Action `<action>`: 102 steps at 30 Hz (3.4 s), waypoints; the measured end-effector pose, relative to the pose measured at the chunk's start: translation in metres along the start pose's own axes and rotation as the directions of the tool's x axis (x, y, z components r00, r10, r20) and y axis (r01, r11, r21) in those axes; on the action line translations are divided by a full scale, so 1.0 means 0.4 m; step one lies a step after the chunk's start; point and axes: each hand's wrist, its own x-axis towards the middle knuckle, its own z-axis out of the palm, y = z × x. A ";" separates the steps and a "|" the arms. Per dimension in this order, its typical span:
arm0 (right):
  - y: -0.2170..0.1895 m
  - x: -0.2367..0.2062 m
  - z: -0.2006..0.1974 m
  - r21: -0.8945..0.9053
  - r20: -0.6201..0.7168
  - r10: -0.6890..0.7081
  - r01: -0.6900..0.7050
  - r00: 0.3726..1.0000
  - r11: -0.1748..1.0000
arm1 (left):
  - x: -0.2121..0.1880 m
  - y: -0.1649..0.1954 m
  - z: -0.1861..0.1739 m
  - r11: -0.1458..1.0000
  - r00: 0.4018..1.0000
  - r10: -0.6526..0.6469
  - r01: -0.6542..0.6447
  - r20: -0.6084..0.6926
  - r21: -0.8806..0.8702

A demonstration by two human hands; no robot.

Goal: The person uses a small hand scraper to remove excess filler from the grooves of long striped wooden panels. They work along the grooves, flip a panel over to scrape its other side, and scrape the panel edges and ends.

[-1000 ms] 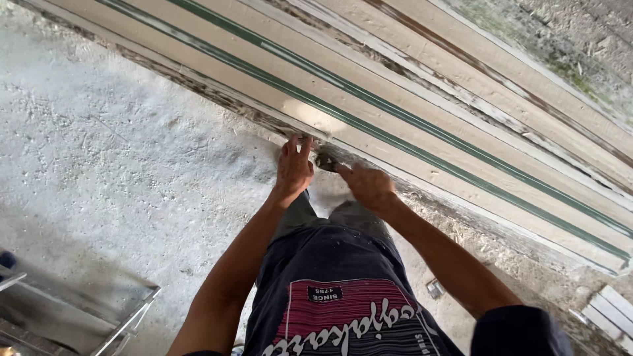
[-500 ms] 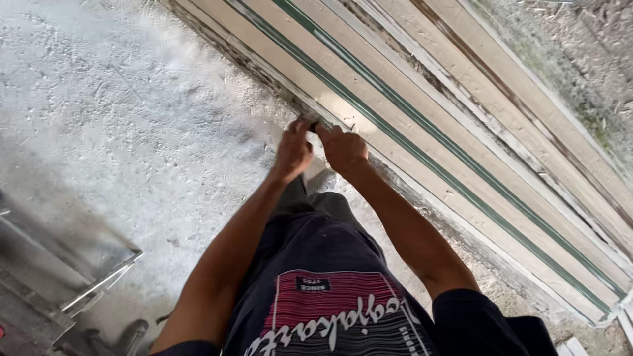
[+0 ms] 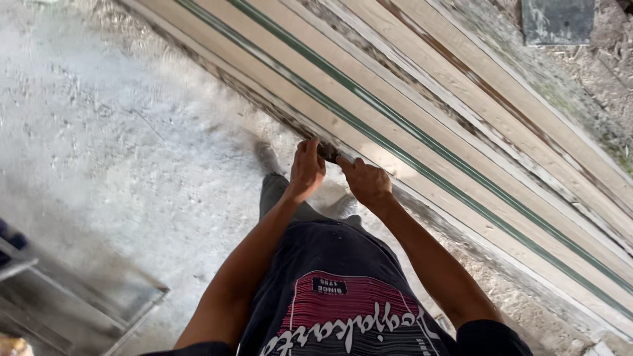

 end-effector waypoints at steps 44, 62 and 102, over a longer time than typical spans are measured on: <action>-0.365 0.645 -0.136 0.152 0.353 0.057 -0.118 0.934 0.981 | 0.509 -0.458 -0.580 0.957 0.921 -0.291 0.280 -0.259 -0.078; -0.479 0.806 -0.205 -0.141 0.336 0.112 -0.068 0.935 0.988 | 0.678 -0.633 -0.740 0.778 0.850 -0.526 0.473 -0.017 -0.412; -0.482 0.691 -0.087 0.557 0.772 0.633 0.540 -0.055 -0.632 | 0.606 -0.364 -0.504 0.997 0.902 0.058 -0.035 0.427 -0.063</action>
